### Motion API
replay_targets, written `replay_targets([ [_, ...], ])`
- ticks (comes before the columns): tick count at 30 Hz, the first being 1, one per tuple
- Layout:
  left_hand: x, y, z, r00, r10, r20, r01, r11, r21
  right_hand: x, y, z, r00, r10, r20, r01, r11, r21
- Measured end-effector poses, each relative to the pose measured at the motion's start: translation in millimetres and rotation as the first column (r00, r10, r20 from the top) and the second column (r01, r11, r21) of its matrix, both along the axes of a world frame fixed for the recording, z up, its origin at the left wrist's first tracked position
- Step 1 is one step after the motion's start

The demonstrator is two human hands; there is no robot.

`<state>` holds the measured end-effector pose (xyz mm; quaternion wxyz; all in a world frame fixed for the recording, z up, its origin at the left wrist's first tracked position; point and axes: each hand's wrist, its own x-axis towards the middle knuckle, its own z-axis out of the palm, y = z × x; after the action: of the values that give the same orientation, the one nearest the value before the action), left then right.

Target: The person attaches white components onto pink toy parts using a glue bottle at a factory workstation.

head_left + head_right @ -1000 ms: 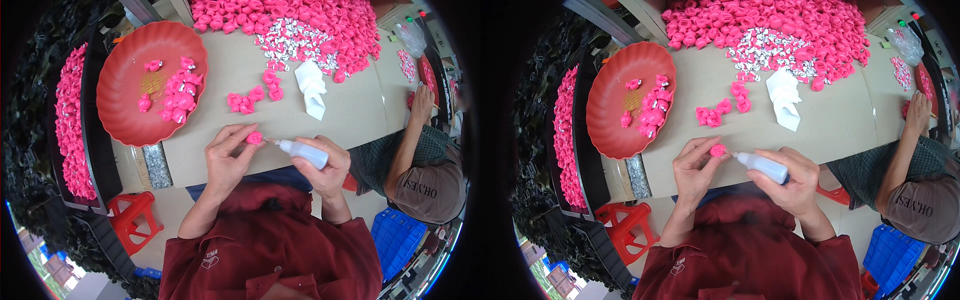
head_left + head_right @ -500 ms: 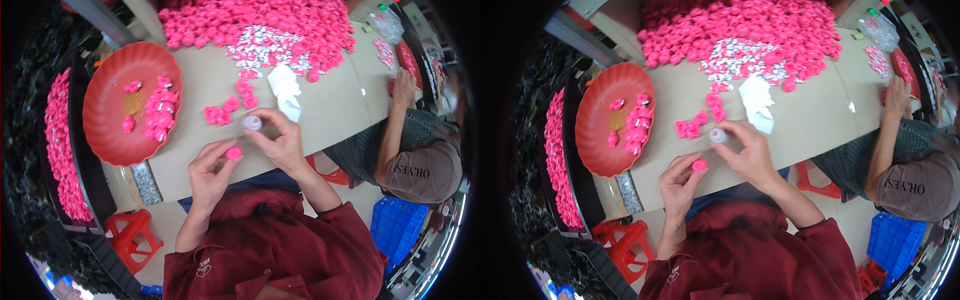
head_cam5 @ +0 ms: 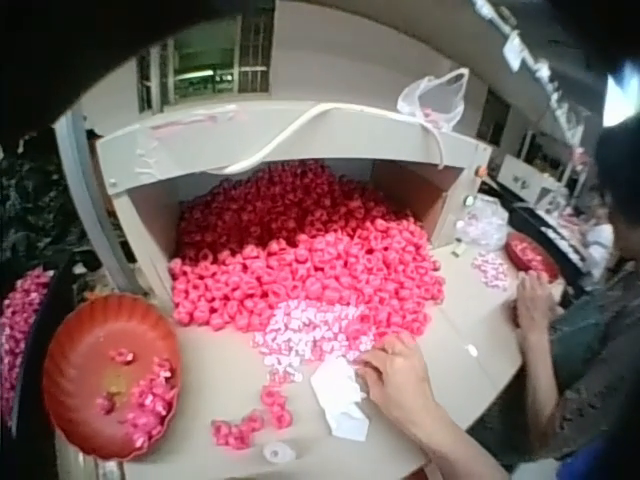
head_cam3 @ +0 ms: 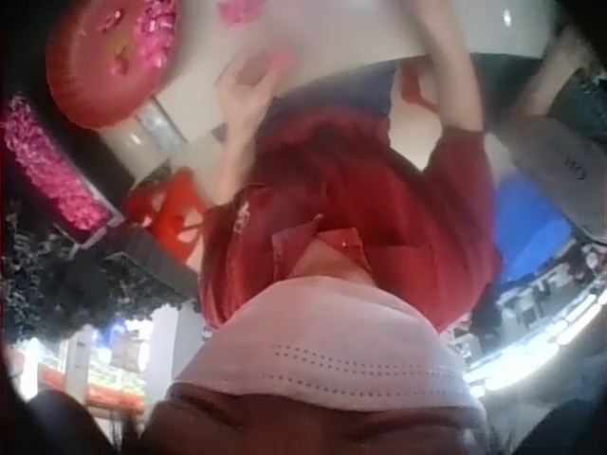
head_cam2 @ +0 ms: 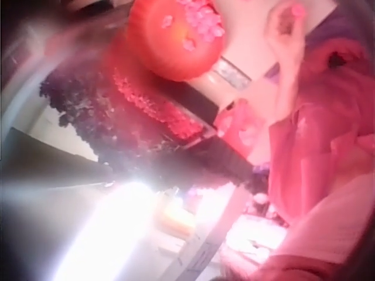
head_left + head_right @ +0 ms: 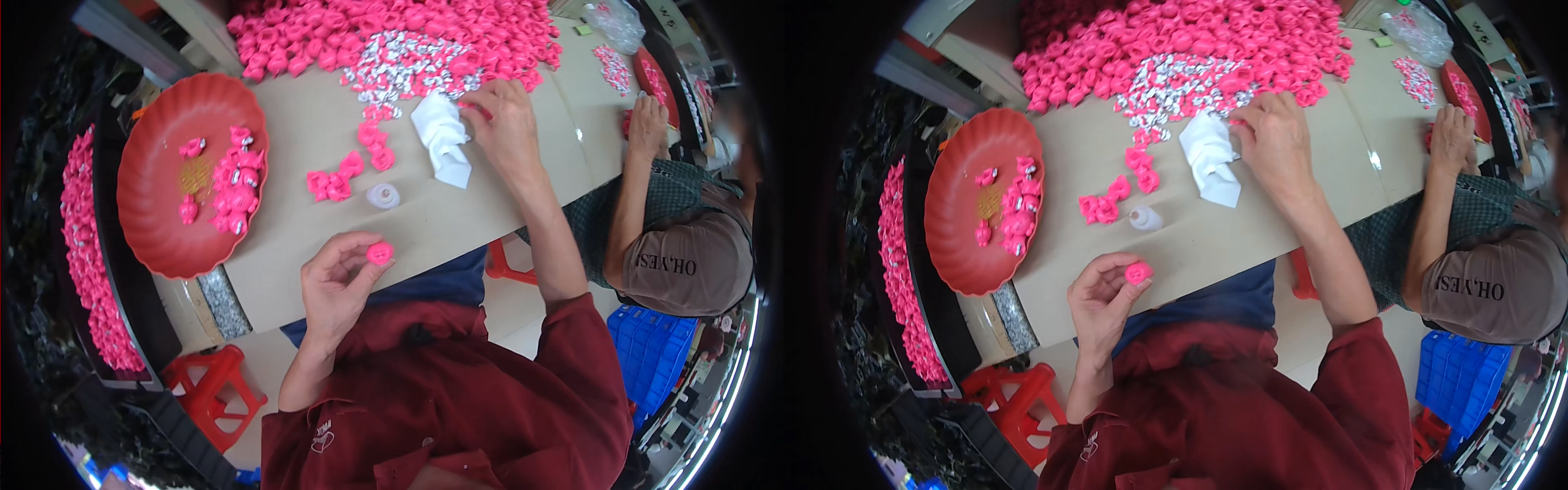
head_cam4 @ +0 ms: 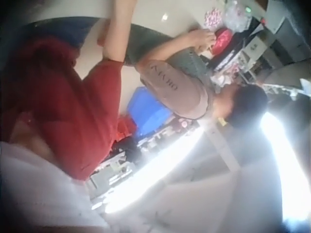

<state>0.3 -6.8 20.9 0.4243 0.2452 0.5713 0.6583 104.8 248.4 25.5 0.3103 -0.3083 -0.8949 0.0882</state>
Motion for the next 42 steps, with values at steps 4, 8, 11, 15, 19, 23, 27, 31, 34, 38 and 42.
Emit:
replay_targets([
  [4,-0.6,-1.0,-5.7,1.000,0.004,-0.008,-0.003,0.999,0.034,6.5,-7.5,14.6,0.974,0.054,0.221,-0.024,0.990,-0.138],
  [8,0.3,-1.6,-6.4,1.000,-0.006,0.022,0.005,0.999,0.038,9.0,-18.8,16.4,0.987,0.048,0.155,0.002,0.951,-0.310],
  [11,0.6,-2.2,-4.6,1.000,-0.021,0.013,0.021,0.999,0.041,12.7,-16.5,13.2,0.984,0.093,0.154,-0.054,0.970,-0.239],
  [15,1.6,-2.4,-6.8,1.000,0.002,0.006,-0.002,1.000,0.015,22.4,-24.9,14.1,0.996,0.004,0.088,0.025,0.946,-0.325],
  [19,3.4,-1.4,-4.6,1.000,0.006,0.022,-0.006,1.000,0.029,32.4,-40.5,18.0,0.990,-0.062,-0.125,-0.035,0.756,-0.653],
  [23,5.6,2.8,-1.0,0.999,-0.032,0.022,0.032,0.999,0.002,30.3,-81.5,29.2,0.926,-0.124,-0.357,-0.237,0.545,-0.804],
  [27,6.6,3.9,-3.3,0.997,-0.032,-0.070,0.032,0.999,-0.005,27.5,-106.8,30.3,0.918,0.185,-0.351,-0.395,0.509,-0.765],
  [31,8.7,4.7,-5.7,0.986,-0.004,-0.164,0.006,1.000,0.010,23.6,-119.5,19.2,0.874,0.291,-0.390,-0.486,0.525,-0.698],
  [34,8.6,3.8,-7.9,0.961,0.010,-0.277,-0.010,1.000,0.004,22.4,-123.4,16.5,0.870,0.286,-0.402,-0.493,0.500,-0.712],
  [38,8.1,3.2,-3.9,0.941,0.000,-0.339,-0.018,0.999,-0.050,21.8,-124.5,14.1,0.859,0.334,-0.389,-0.512,0.509,-0.692],
  [42,5.7,1.9,-4.4,0.910,-0.035,-0.413,0.000,0.996,-0.085,24.4,-123.1,11.4,0.864,0.307,-0.398,-0.498,0.418,-0.760],
])
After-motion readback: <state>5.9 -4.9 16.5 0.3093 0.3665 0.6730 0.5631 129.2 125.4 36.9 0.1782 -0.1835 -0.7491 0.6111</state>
